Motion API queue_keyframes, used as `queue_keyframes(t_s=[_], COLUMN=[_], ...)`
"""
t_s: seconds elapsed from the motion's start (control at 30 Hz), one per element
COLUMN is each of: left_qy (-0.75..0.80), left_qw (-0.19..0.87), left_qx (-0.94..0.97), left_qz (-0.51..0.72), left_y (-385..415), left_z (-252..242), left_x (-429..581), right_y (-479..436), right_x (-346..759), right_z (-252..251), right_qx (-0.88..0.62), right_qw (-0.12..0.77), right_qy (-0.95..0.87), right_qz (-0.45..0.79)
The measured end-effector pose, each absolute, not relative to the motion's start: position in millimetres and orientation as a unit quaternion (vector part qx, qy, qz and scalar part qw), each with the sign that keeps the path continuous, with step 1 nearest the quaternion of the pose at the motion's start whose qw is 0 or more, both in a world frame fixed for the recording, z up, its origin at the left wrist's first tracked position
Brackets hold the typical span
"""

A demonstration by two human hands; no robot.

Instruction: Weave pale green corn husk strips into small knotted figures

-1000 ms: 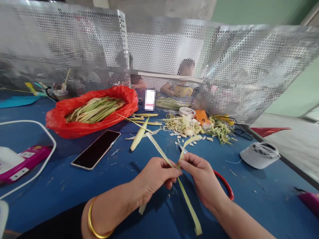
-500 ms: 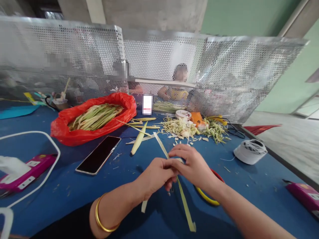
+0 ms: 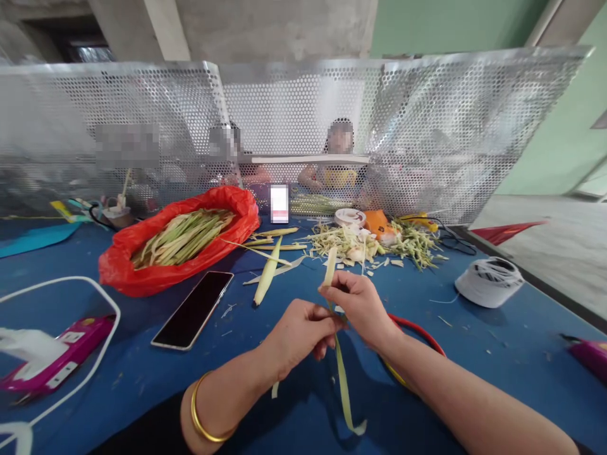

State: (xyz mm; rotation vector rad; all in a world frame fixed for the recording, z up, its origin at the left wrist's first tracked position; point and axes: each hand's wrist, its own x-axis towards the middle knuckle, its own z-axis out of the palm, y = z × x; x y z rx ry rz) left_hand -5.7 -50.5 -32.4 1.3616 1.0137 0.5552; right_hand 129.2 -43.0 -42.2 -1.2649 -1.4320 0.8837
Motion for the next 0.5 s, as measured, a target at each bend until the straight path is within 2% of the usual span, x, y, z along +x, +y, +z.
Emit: queue_keyframes(t_s=[0.23,0.5], left_qy=[0.419,0.444], left_qw=[0.712,0.712], left_qx=[0.483,0.427], left_qz=[0.290,0.337], left_y=[-53.4,-40.6], left_z=[-40.7,-42.0], left_x=[-5.4,-10.3], right_y=[-47.3,-49.2], right_x=[142.5,159.4], right_z=[-44.1,-46.5], right_qx=[-0.540,-0.561], right_qw=[0.473,0.409], right_qy=[-0.650,-0.718], right_qz=[0.249,0.038])
